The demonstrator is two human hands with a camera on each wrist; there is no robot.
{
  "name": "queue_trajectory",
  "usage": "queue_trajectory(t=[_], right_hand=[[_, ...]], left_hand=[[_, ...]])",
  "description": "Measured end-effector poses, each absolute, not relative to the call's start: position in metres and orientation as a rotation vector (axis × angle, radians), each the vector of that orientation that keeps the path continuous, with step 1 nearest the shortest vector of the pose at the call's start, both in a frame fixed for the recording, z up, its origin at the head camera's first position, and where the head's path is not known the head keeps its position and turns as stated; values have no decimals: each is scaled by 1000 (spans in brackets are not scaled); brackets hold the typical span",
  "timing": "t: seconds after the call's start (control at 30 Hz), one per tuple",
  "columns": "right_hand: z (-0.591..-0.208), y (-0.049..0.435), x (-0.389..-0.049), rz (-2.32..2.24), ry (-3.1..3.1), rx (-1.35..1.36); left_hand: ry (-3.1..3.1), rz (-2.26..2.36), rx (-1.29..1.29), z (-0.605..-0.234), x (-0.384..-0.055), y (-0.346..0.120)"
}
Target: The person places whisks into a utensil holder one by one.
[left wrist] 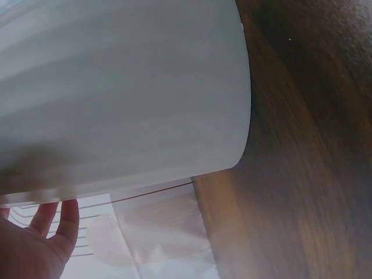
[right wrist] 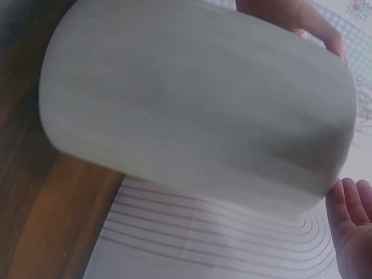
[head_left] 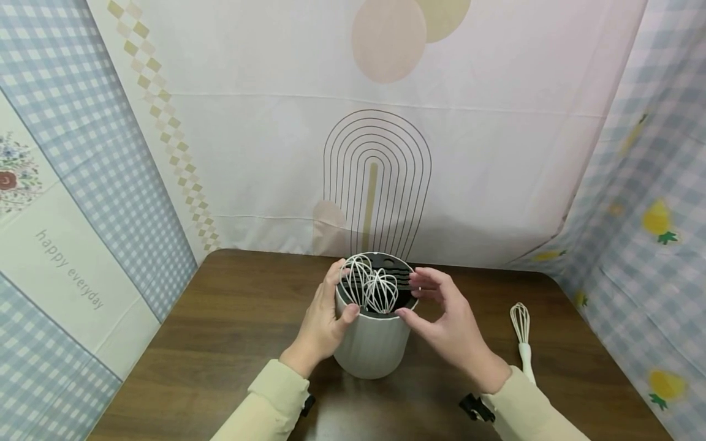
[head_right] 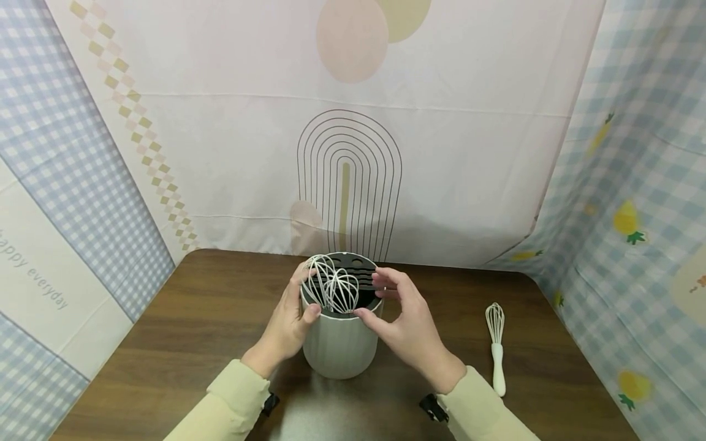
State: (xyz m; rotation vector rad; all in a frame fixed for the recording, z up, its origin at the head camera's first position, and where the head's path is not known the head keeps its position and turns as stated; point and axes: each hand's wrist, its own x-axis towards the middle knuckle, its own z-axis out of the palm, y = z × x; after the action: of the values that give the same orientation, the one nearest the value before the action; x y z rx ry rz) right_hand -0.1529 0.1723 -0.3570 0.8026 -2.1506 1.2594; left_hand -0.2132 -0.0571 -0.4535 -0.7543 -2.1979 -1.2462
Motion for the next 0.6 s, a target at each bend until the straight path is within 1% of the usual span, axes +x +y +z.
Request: queue_trajectory(t=[0.17,0.27,0.43,0.6], right_hand=[[-379,196,-168,1269,-2124,787],[-388,209,-170,1283,-2140,757],[-397,225,-167,1281,-2220,640],[-401,237,-155,1228,-2293,521]], left_hand=[[-2204,-1253,-747,-454,-213,-57],[-2207,-1260,-744,-454,-212,-57],[-2210,-1264,-741,-454,-212,-58],[-2214,-1262,-734,-453,-212,-57]])
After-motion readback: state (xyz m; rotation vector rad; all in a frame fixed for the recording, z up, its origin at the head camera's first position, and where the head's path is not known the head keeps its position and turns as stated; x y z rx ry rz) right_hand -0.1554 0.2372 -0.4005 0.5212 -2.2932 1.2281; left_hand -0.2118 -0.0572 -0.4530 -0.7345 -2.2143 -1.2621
